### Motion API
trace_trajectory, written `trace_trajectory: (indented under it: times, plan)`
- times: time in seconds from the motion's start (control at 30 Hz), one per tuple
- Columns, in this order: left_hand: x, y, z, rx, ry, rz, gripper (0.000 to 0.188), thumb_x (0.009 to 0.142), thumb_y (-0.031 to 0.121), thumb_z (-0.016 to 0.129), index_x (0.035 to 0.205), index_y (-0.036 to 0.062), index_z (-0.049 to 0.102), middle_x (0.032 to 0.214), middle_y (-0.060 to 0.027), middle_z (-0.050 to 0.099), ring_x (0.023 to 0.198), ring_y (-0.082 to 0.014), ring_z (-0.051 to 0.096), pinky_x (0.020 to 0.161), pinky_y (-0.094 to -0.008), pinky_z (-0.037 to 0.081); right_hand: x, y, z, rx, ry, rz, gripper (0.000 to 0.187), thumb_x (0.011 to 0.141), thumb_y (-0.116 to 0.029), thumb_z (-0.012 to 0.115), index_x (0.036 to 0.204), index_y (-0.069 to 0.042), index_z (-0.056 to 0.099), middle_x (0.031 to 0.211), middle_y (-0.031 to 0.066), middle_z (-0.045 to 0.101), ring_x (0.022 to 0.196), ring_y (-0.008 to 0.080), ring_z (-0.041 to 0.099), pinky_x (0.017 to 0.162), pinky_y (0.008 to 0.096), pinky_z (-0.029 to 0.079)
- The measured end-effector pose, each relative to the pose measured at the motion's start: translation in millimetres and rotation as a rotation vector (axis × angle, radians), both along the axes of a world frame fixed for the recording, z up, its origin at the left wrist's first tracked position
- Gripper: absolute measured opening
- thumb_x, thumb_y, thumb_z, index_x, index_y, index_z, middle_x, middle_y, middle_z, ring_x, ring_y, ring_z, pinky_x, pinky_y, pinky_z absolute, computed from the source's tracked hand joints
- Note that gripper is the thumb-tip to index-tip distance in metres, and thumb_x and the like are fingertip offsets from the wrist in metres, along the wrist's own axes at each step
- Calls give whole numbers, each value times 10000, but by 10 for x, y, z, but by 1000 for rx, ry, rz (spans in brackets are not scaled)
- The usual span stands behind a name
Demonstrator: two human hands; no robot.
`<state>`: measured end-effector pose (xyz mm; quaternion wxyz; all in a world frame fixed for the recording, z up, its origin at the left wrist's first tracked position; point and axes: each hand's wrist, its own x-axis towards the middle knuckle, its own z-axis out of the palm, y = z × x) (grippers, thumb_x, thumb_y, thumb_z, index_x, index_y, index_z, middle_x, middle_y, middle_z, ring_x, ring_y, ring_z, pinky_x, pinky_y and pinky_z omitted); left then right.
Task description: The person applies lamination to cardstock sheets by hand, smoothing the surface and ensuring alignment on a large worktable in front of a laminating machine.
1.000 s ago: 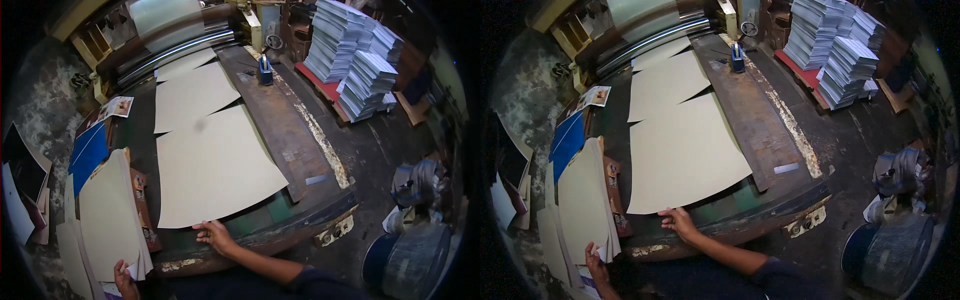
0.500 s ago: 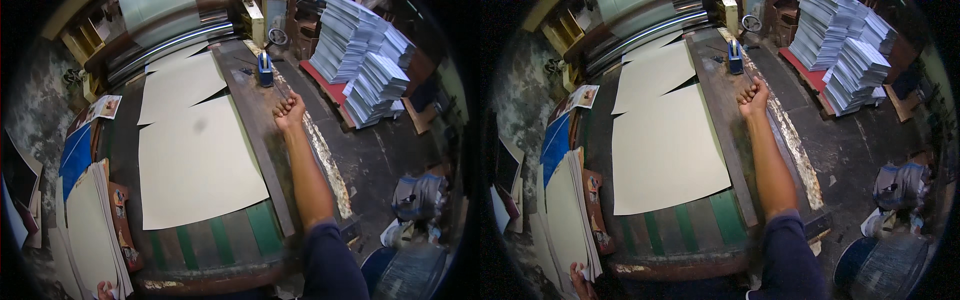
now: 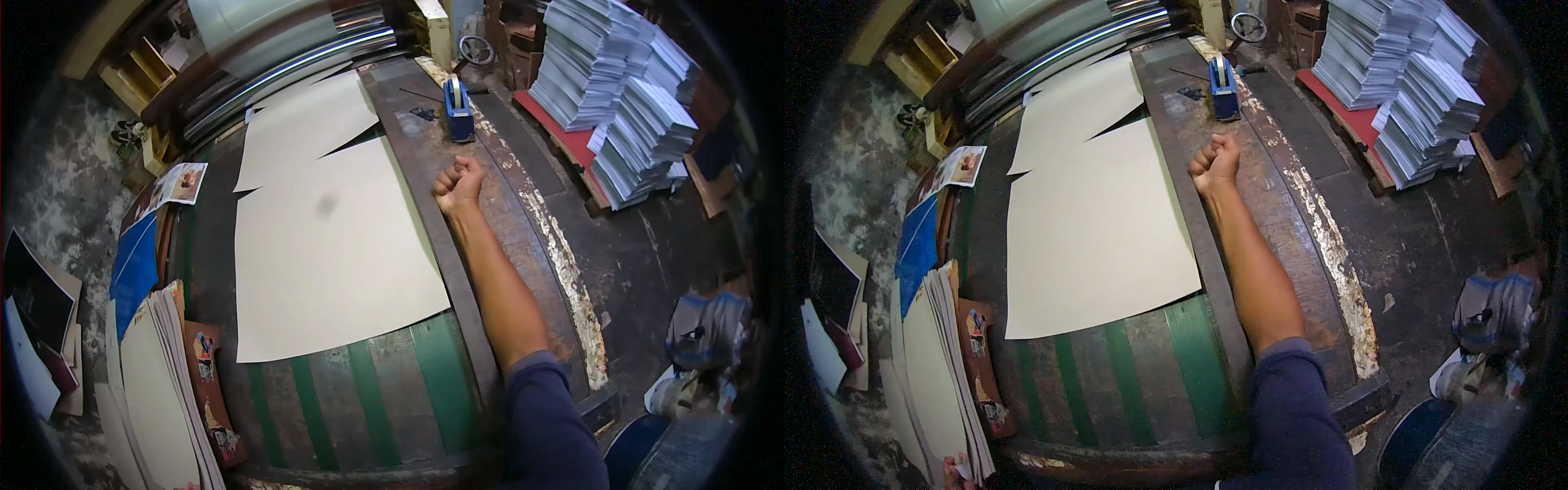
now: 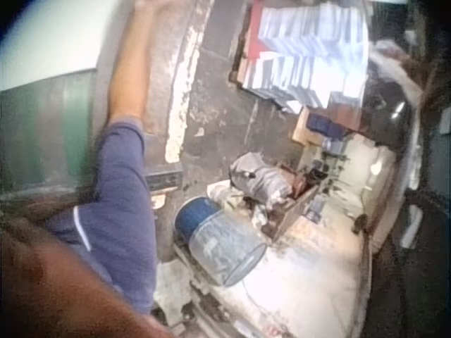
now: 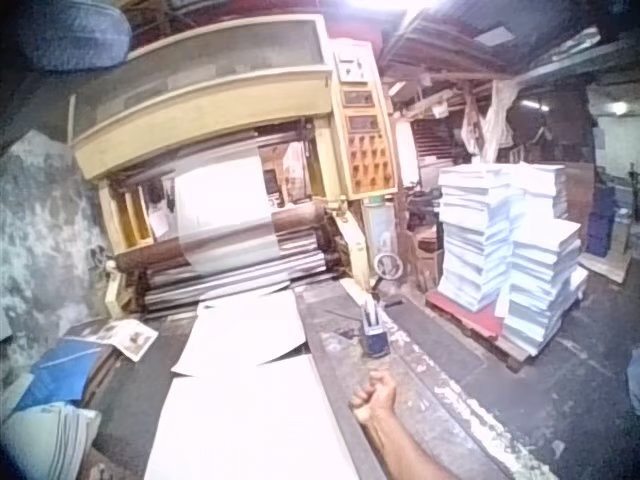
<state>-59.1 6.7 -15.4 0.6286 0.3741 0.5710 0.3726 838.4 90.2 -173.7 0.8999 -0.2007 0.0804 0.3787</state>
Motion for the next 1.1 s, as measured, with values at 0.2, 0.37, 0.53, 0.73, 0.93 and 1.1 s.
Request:
trace_trajectory:
  times: [0.2, 0.37, 0.53, 0.73, 0.93, 1.1]
  plan:
    - [-257, 107, -75, -92, -126, -219, 505, 960, 196, 524, 1371, 35, 278, 1198, -265, 528, 314, -221, 458, 259, -338, 458, -48, 26, -51, 20, -82, 36, 378, 782, -244, 514, 545, -200, 224, 487, -50, 149, 397, 116, 131, 398, 294, 97]
    - [169, 114, 6, -12, 94, -151, 536, 918, 223, 612, 1329, 6, 345, 1303, -217, 479, 298, -168, 436, 221, -251, 357, 114, -13, 16, -11, 109, 50, 386, 774, -259, 536, 543, -210, 230, 483, -53, 163, 395, 116, 137, 389, 287, 98]
    - [195, 99, 36, 9, 131, -196, 511, 908, 222, 629, 1305, 1, 395, 1289, -217, 491, 276, -153, 409, 216, -237, 321, 88, -39, 35, 8, -52, -67, 386, 771, -267, 540, 541, -218, 234, 470, -56, 158, 380, 121, 136, 376, 289, 101]
    - [96, 53, -11, 10, 146, -204, 513, 918, 260, 610, 1285, -45, 421, 1089, -220, 623, 257, -138, 383, 217, -239, 297, 63, -131, 58, 24, -105, 15, 378, 795, -246, 515, 537, -209, 242, 471, -47, 164, 388, 115, 145, 392, 291, 114]
    - [884, -199, 132, 219, 242, -27, 473, 950, 275, 549, 1245, -92, 494, 1086, -145, 628, 899, -161, 614, 813, -292, 516, -36, -578, 388, 36, -222, 15, 368, 815, -236, 498, 547, -205, 248, 474, -47, 180, 395, 105, 143, 393, 295, 103]
    - [554, -61, 138, 444, -130, 485, 357, 971, 196, 460, 1148, -102, 545, 1098, -182, 605, 1075, -252, 567, 990, -368, 443, -808, -974, 860, -254, -410, 179, 290, 798, -248, 564, 580, -185, 384, 491, -35, 312, 394, 114, 235, 380, 295, 184]
